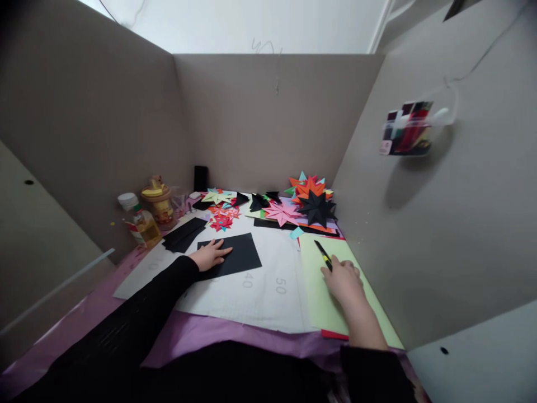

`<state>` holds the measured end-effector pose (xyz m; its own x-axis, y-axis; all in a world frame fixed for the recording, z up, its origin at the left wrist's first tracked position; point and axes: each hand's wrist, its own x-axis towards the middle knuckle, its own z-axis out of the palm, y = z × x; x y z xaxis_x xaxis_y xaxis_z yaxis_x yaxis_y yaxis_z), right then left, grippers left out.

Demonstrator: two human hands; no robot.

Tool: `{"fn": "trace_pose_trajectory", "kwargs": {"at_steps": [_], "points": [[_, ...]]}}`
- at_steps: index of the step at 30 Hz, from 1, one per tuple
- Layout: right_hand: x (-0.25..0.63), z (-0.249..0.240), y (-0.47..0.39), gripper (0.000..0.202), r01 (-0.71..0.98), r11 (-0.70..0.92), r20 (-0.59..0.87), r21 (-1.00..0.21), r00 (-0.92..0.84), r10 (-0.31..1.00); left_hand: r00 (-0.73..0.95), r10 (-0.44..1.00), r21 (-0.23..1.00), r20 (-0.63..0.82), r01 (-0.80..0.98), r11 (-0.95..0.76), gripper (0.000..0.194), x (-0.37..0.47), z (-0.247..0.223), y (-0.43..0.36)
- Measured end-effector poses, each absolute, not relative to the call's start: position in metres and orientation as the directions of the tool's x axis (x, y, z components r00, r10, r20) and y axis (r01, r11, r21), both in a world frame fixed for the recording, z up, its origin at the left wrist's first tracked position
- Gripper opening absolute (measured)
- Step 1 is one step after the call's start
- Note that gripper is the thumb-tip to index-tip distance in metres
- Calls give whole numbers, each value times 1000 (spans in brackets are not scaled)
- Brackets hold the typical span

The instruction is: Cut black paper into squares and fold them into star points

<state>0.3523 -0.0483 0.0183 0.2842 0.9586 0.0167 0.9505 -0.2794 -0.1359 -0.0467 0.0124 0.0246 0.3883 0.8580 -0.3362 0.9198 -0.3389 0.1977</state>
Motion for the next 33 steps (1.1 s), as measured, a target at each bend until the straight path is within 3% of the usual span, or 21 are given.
{"fn": "trace_pose_trajectory", "kwargs": {"at_steps": [1,4,5,7,11,17,21,25,28,33], "points": [[341,21,-52,50,958,-233,31,-168,241,970,386,860,200,-335,921,-336,52,-47,25,12],[295,31,-58,46,815,135,98,-564,-95,991,383,862,204,-332,922,-330,51,-47,25,11],[278,33,-56,45,690,155,42,-707,-177,983,383,863,204,-329,921,-331,51,-48,25,11],[247,34,-44,42,435,-20,-142,-900,-250,958,383,868,204,-315,921,-332,52,-49,24,12],[213,24,-3,34,351,-174,-259,-920,-211,943,375,893,212,-247,920,-328,57,-52,19,10],[204,10,42,20,302,-264,-358,-916,-319,877,339,939,257,-55,914,-315,51,-55,2,0],[194,2,49,20,281,-229,-319,-932,-335,887,263,957,268,125,920,-288,35,-56,-2,-13],[197,-3,44,21,183,-182,-240,-966,-378,894,52,962,250,268,961,-121,44,-76,8,-17],[206,-5,42,26,138,-185,-227,-973,-429,874,-111,949,231,295,972,42,48,-107,20,-6],[209,-6,43,31,95,-205,-226,-974,-481,847,-160,973,146,166,980,137,32,-147,32,24]]}}
